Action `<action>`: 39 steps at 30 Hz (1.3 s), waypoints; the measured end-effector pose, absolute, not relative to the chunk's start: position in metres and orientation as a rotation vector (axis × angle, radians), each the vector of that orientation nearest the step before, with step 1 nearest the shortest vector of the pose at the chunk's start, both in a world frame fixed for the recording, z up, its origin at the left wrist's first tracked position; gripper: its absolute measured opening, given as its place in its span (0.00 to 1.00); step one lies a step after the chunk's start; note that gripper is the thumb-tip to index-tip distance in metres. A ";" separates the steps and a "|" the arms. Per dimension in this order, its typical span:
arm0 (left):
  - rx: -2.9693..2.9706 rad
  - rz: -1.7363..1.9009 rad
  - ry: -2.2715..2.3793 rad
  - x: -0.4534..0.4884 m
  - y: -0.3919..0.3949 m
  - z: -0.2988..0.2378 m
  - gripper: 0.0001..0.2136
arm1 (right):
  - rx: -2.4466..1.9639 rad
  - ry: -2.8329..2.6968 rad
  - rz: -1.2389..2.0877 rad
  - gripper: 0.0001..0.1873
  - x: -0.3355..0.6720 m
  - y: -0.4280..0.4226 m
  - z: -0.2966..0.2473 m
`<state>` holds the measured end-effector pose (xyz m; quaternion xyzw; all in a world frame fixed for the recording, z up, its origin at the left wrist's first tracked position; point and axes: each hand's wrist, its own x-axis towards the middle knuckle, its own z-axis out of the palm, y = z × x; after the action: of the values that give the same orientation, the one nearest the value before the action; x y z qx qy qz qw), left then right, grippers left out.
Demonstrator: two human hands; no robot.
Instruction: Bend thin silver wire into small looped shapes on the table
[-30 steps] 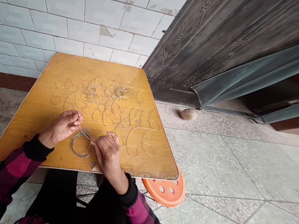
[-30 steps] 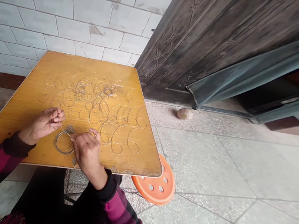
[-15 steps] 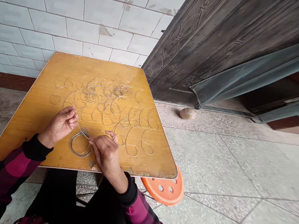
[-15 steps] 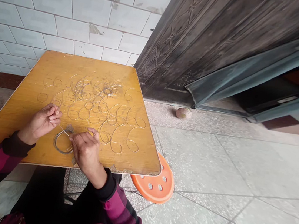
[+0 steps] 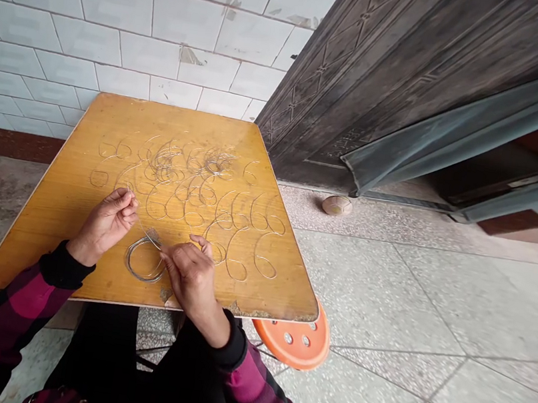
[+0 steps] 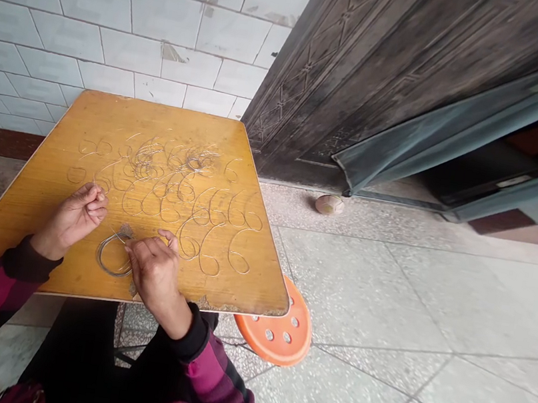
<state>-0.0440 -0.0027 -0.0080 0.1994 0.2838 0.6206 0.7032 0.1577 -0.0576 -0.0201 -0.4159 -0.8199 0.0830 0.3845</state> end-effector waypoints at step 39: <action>0.756 1.169 0.849 -0.027 -0.018 -0.004 0.11 | -0.663 -0.744 1.630 0.11 0.159 -0.050 -0.023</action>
<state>-0.0275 -0.0184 -0.0038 0.3376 0.3788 0.5220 0.6855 0.1589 -0.0496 -0.0229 -0.2832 -0.3180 0.6967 0.5773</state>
